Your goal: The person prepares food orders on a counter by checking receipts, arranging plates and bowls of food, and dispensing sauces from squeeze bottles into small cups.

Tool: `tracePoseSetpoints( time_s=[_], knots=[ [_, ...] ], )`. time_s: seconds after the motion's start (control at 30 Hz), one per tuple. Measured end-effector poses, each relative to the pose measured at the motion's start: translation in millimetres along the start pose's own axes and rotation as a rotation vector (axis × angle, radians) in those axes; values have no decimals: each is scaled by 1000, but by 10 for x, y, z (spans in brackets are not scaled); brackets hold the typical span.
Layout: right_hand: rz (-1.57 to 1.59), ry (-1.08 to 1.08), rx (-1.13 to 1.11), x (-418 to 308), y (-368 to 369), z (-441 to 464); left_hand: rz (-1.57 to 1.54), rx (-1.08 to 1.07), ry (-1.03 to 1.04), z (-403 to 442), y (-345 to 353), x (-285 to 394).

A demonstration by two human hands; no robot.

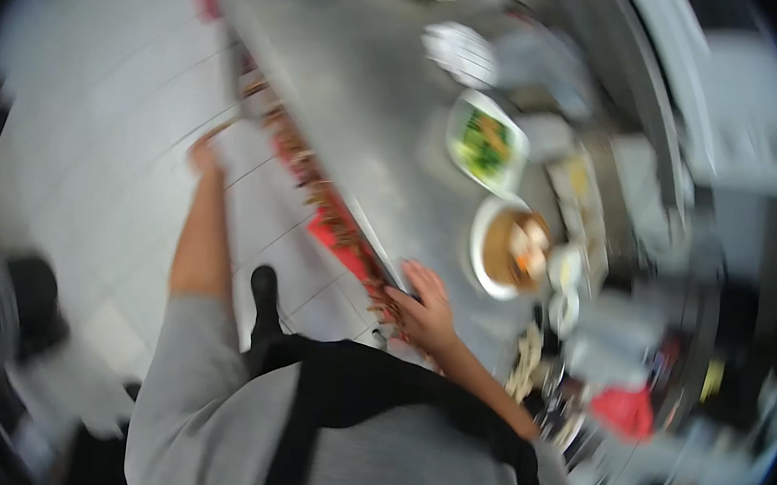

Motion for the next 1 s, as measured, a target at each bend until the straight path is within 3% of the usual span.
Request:
tracePoseSetpoints(
  time_s=[0.07, 0.17, 0.23, 0.33, 0.53, 0.57, 0.6, 0.67, 0.73, 0.77, 0.87, 1.0],
  knots=[
    [100, 31, -6, 43, -70, -39, 105, -247, 152, -620, -220, 599],
    [145, -18, 178, 41, -210, -120, 291, -622, 480, -2601, -233, 1804],
    [276, 77, 101, -260, -537, -76, 351, -939, 461, -3885, -239, 2098],
    [237, 5, 239, -671, -1364, -414, 250, -1231, 374, -5380, -350, 2475],
    [76, 42, 486, -748, -2798, -2165, -2, -1748, 441, -7743, -610, 2546],
    [94, 70, 567, -653, -3010, -2600, 59, -1715, 360, -8144, -719, 2497],
    [116, 99, 648, -550, -3230, -3055, 55, -1757, 413, -8439, -804, 2423],
    [-84, 367, 825, -263, -3801, -4167, 49, -1835, 510, -8982, -994, 2264],
    [-192, 583, 1094, 41, -4241, -5405, 124, -1757, 506, -9229, -1120, 2027],
    [-408, 667, 1117, 98, -4407, -5934, 156, -1726, 497, -9322, -1177, 1933],
    [-268, 1048, 1225, 841, -4258, -7597, 232, -1699, 600, -9563, -1367, 1870],
    [-218, 1264, 1121, 1537, -3820, -8647, 267, -1588, 630, -9565, -1561, 1827]
  ],
)
Point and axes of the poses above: each hand's wrist, its own z-axis towards the middle knuckle, its own y-axis out of the palm, x = y × z, the point moved 10 cm from there along z, towards the middle knuckle, and after that the axes turned 9 degrees about x, right-handed, at the moved point
